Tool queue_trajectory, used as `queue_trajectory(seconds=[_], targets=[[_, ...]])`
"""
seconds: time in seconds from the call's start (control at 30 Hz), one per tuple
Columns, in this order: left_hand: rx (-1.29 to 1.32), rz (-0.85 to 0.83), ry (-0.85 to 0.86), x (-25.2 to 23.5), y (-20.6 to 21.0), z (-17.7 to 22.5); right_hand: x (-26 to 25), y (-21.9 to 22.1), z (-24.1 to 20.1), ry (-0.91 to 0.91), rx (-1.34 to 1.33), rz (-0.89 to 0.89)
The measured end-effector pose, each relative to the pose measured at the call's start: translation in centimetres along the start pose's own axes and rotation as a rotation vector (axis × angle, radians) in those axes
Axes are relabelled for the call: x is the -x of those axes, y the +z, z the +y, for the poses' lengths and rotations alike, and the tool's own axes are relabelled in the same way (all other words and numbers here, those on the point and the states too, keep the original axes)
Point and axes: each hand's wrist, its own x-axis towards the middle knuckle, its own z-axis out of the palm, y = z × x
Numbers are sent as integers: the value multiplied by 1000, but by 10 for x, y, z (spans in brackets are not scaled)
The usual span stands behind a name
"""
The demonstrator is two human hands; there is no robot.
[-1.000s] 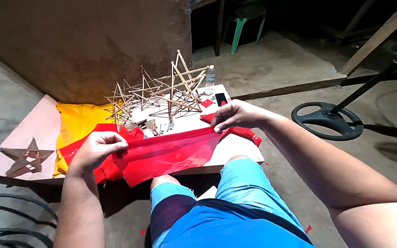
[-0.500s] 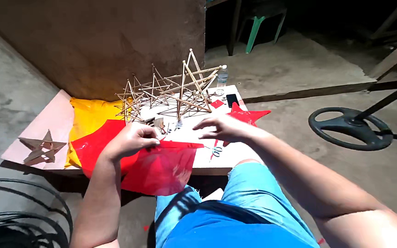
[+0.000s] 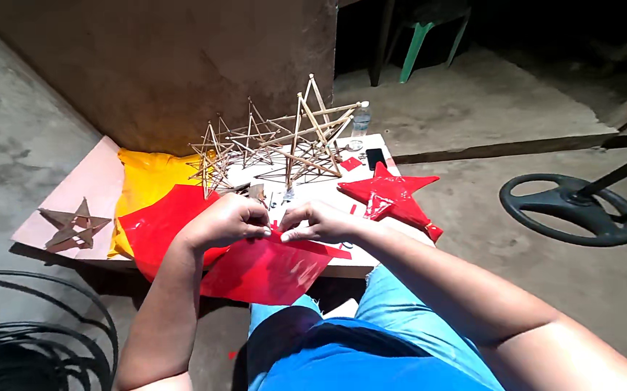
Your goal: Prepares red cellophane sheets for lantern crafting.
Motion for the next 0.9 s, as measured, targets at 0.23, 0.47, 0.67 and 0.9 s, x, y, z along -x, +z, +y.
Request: queue_trajectory(seconds=[0.23, 0.47, 0.67, 0.9], targets=[[-16, 67, 14, -2, -1, -4, 9, -3, -7, -19, -28, 82], [32, 388, 10, 20, -26, -5, 24, -17, -6, -7, 66, 100], [-313, 40, 75, -24, 16, 28, 19, -16, -16, -9, 105, 108], [-273, 51, 99, -16, 4, 19, 27, -25, -12, -35, 161, 56]])
